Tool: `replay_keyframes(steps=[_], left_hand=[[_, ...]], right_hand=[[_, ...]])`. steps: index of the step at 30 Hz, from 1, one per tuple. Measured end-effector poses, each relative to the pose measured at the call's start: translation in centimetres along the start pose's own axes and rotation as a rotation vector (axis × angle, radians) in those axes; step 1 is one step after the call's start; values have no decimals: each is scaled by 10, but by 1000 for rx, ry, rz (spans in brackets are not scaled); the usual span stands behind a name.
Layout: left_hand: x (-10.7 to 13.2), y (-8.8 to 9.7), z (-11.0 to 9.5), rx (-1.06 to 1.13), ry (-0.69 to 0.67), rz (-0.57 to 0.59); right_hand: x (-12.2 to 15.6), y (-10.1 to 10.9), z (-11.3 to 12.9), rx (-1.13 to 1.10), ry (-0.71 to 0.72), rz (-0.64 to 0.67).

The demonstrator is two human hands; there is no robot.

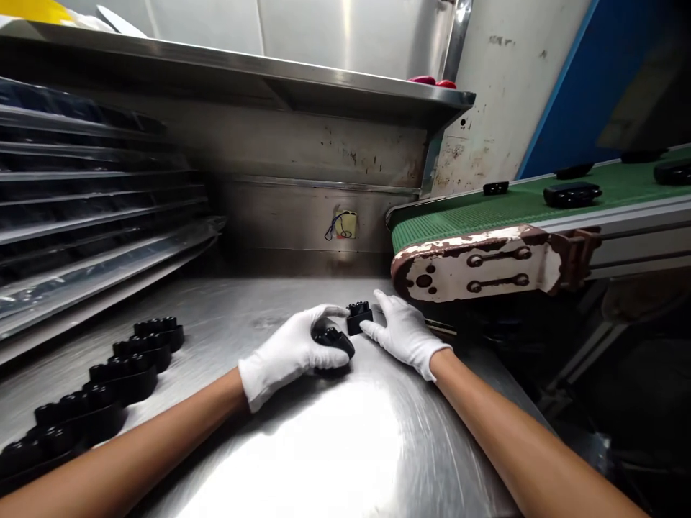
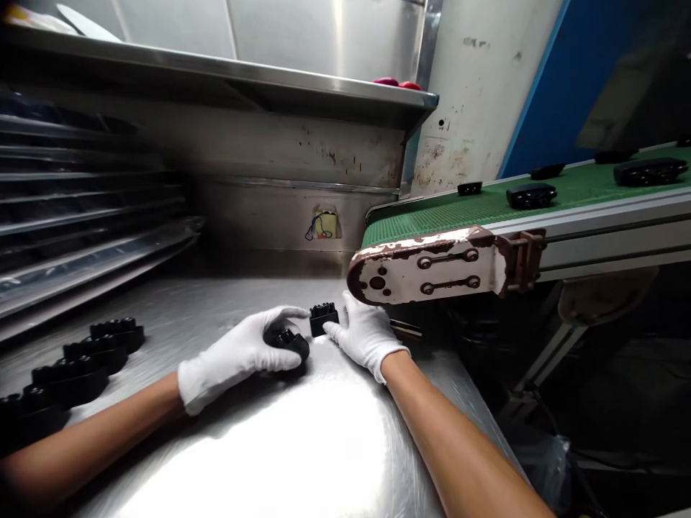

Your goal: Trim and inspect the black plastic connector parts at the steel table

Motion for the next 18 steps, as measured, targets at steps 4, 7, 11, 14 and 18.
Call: replay_keyframes(steps=[4, 7, 11, 14, 18], left_hand=[[14, -23, -3, 151, 56, 11], [18, -27, 0, 224, 30, -16], [15, -18, 1, 326, -96, -72], [16, -9, -3, 370, -178, -133], [16, -7, -2, 407, -172, -165]], right_hand=[[23, 24, 17, -145, 28, -117], [37, 35, 43, -417, 145, -153], [39, 24, 53, -580, 118, 2], [38, 17, 52, -696, 91, 125], [45, -5, 59, -955, -6, 428]])
Point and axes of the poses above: each hand's wrist, its own x-axis away from the middle knuckle, its own y-axis out of the back of the hand, z = x × y, the point moved 10 cm from there along -x, towards the middle knuckle, and after that the axes turned 3 degrees about z, right-handed, at the moved point
